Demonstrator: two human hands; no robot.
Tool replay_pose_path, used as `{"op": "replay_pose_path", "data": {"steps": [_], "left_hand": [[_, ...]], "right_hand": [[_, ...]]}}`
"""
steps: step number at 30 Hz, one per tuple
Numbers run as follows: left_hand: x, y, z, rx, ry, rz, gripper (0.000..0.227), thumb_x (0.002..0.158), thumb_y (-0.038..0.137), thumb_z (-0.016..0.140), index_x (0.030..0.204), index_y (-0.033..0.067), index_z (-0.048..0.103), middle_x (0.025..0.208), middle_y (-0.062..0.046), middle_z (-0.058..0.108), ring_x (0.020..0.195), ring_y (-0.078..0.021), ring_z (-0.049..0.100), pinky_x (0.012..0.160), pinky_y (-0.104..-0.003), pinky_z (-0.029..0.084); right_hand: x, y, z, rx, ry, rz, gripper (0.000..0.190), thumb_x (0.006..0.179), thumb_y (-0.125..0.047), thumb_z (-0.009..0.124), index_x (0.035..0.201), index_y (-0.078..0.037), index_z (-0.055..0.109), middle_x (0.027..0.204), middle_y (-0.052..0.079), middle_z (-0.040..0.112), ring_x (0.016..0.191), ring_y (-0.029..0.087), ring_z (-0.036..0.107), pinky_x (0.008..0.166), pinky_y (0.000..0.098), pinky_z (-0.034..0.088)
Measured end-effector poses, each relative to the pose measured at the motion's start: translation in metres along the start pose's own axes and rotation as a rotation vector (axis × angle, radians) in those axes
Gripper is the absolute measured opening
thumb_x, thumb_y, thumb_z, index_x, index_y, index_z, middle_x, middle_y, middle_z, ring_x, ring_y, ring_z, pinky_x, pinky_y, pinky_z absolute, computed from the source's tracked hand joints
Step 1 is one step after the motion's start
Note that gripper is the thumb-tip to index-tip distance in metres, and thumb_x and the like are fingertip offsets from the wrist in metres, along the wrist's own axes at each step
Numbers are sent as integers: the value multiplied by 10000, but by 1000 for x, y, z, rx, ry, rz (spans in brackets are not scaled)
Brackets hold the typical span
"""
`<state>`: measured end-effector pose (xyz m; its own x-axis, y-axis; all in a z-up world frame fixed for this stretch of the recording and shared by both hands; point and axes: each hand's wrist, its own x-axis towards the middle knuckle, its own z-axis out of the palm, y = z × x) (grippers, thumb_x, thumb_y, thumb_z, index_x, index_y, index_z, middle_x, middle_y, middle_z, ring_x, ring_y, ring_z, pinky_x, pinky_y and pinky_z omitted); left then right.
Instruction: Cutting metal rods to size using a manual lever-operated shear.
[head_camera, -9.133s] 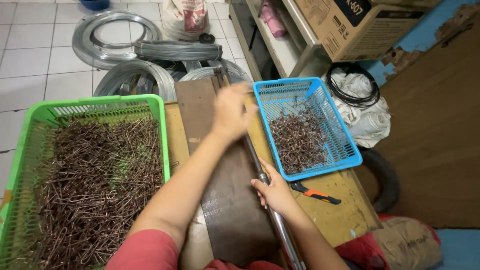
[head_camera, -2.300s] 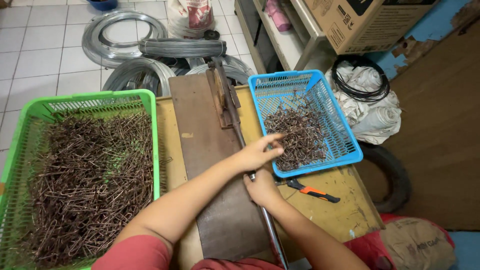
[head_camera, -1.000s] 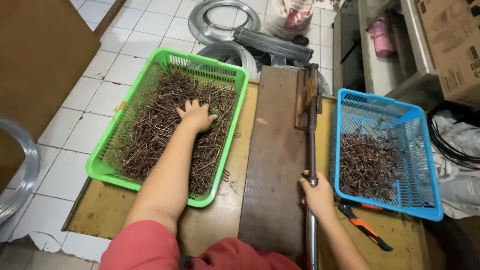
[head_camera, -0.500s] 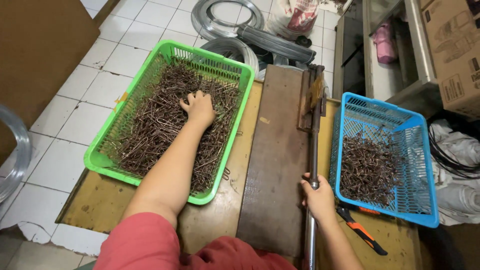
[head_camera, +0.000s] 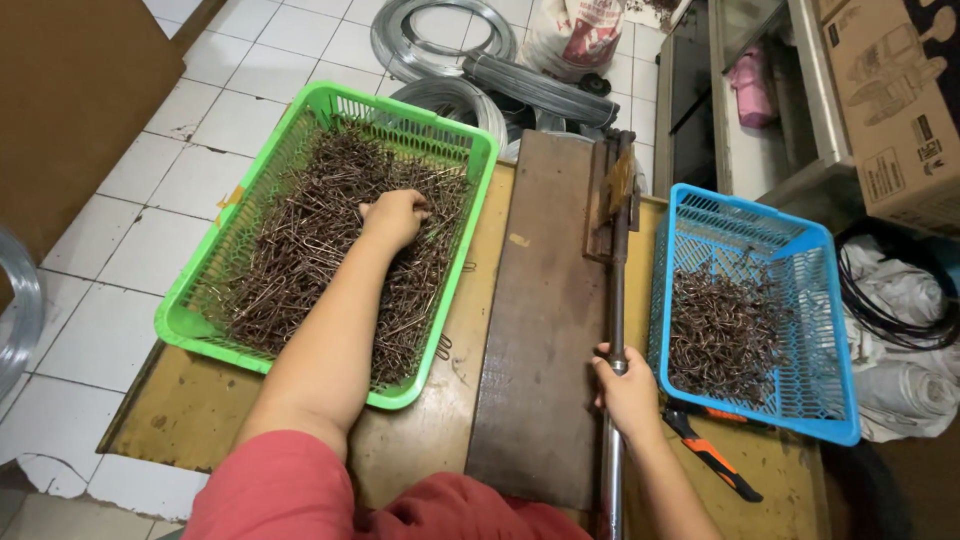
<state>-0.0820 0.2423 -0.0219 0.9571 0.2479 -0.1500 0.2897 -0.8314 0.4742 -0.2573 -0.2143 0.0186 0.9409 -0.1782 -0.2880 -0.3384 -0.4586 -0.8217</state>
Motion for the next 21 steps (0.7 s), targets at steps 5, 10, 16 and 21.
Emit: {"op": "replay_pose_path", "data": {"steps": [5,10,16,21], "left_hand": [[-39,32,-29,-19,-54,31,366,995,304,772,1353,235,746,1243,-47,811,1285,-324,701,1088,-681,361],[-37,31,-24,-57,-107,82,389,1006,272,753,1388,206,726,1197,-69,814,1246,-348,705,1068,-652,363],[-4,12,14,-272,-174,42,341,993,253,672,1298,123,754,1182,-131,822,1283,-373,704,1059,-576,497],[-53,47,-18,-116,-136,71,377,1015,412,705,1192,83,760,1168,-168,801,1245,-416,718,1019,-589,532]], "right_hand": [[-1,-2,0,35,-2,1,291,930,-85,763,1215,-26,769,549,162,654,412,272,687,425,337,535],[0,1,1,24,-11,9,288,928,-97,769,1211,-41,774,559,154,668,419,267,697,432,330,541],[1,2,1,13,-4,7,272,928,-119,774,1195,-64,784,567,155,678,426,265,706,438,329,549],[1,1,1,-3,-19,16,272,937,-118,767,1202,-59,777,561,143,670,414,256,697,420,324,534]]}}
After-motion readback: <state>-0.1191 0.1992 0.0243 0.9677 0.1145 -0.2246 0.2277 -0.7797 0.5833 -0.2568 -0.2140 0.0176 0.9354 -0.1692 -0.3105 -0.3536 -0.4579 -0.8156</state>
